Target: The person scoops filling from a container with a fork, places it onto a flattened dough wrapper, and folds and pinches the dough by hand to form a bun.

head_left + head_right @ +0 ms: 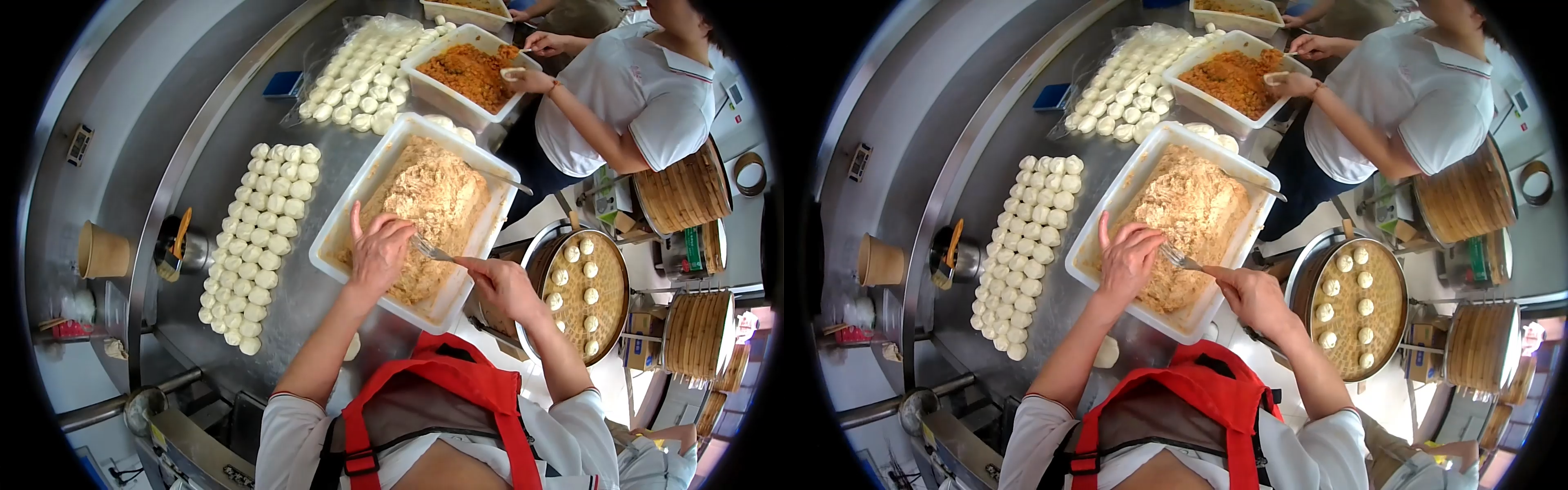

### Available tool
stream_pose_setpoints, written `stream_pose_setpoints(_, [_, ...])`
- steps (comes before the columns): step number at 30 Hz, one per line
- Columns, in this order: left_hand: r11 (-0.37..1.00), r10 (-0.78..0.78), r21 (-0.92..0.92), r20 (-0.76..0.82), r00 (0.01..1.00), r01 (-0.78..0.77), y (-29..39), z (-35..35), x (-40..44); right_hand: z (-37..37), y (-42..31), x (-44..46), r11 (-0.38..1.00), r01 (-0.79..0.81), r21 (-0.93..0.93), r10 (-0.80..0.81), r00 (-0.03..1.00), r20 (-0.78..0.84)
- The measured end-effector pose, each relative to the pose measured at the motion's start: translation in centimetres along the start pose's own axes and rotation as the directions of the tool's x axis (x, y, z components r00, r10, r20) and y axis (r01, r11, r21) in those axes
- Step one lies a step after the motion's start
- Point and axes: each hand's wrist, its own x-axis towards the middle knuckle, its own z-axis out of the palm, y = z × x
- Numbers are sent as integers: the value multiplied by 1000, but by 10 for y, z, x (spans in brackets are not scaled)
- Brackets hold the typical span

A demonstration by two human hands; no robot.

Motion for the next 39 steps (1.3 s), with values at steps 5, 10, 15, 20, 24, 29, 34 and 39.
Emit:
stream_pose_setpoints(5, [999, -2, 32, 3, 1000, 2, 6, -1, 0, -14, -7, -15, 972, 124, -198, -163, 968, -192])
stream_pose_setpoints(10, [994, -94, 41, -87, 992, 98, 14, -5, 3, -21, -11, 14, 914, 164, -372, -271, 928, -256])
stream_pose_setpoints(15, [995, -78, 56, -75, 994, 82, 7, -2, -2, -5, -15, 58, 799, 261, -541, -415, 891, -184])
stream_pose_setpoints(20, [997, -77, 3, -96, 992, 78, 2, -1, -2, -4, -20, 76, 757, 264, -598, -419, 898, -134])
stream_pose_setpoints(24, [996, -92, -27, -90, 992, 90, 0, 1, -2, -7, -27, 85, 715, 304, -629, -464, 880, -101])
stream_pose_setpoints(29, [993, -105, -56, -74, 992, 101, -1, 1, -6, 1, -28, 92, 652, 302, -696, -478, 876, -68])
stream_pose_setpoints(34, [992, -106, -74, -98, 990, 99, -2, 1, -8, -8, -25, 79, 630, 308, -713, -432, 902, 8])
stream_pose_setpoints(39, [992, -107, -78, -69, 992, 102, -2, -5, -4, -20, -24, 64, 576, 304, -758, -437, 899, 29])
